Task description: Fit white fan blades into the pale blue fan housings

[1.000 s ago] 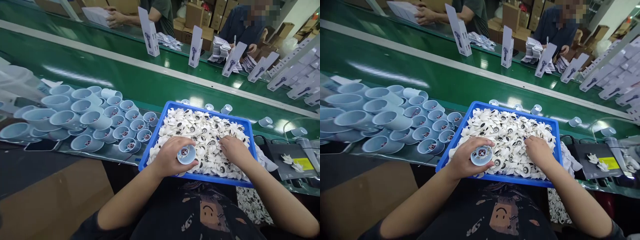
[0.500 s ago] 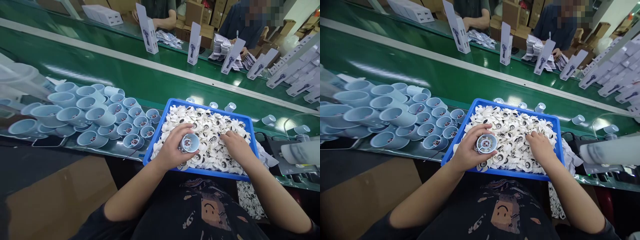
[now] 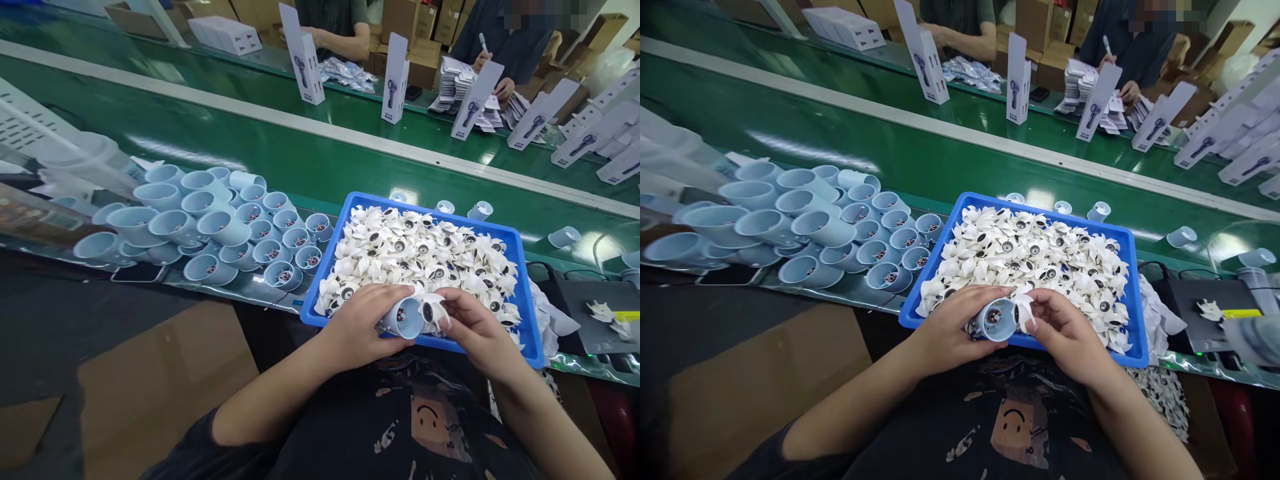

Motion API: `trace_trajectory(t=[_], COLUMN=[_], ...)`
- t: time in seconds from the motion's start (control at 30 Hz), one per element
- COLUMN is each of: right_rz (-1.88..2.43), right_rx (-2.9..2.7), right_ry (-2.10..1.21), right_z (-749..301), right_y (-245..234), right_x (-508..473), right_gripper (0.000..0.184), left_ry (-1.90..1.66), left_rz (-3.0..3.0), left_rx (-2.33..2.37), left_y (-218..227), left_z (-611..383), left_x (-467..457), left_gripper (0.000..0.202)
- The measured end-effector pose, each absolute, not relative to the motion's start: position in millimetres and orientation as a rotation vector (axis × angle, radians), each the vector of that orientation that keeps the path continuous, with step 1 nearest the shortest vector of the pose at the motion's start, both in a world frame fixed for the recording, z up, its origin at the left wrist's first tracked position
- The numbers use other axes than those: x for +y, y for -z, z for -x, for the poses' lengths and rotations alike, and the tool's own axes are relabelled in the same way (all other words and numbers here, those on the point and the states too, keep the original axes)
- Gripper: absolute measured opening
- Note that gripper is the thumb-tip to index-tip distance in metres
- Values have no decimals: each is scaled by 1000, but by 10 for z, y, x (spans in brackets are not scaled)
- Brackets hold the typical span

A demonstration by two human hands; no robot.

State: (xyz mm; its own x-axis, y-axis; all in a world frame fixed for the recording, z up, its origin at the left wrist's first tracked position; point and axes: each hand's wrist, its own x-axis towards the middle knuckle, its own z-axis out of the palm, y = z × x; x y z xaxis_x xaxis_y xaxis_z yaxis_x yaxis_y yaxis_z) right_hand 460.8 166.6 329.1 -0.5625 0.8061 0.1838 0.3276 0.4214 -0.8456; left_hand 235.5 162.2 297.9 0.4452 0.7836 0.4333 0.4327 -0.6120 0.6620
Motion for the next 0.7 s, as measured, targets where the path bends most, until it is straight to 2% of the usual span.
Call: trace_trajectory(t=[0.2,0.4,0.5,0.57,0.7], right_rz=[1034,972,882,881,991], right_rx=[-2416,-2328,-2228,-2168,-2049], right_ry=[-559,-614,-655,-554,-349], right_z=[-4425,-4380,-4533,-4686,-4913], right_y=[-3418,-3206,-3168,-3162,-3123], right_x=[1641,1721,1676,1610,1468], right_gripper=[13,12,17,24,20], left_ry=[-1261,-1275,-1071,-948,-660], left_rz=[-2436,-2435,-2507,-2525,-2181], left_rx=[1069,1115,1070,1230,2006], left_y=[-2953,-2900,-3034,-3174,-3366], left_z=[-2502,-2602,-2451,-2248,-1737], left_x=[1562,1504,1570,1760,2566], left_gripper=[34,35,52,62,50])
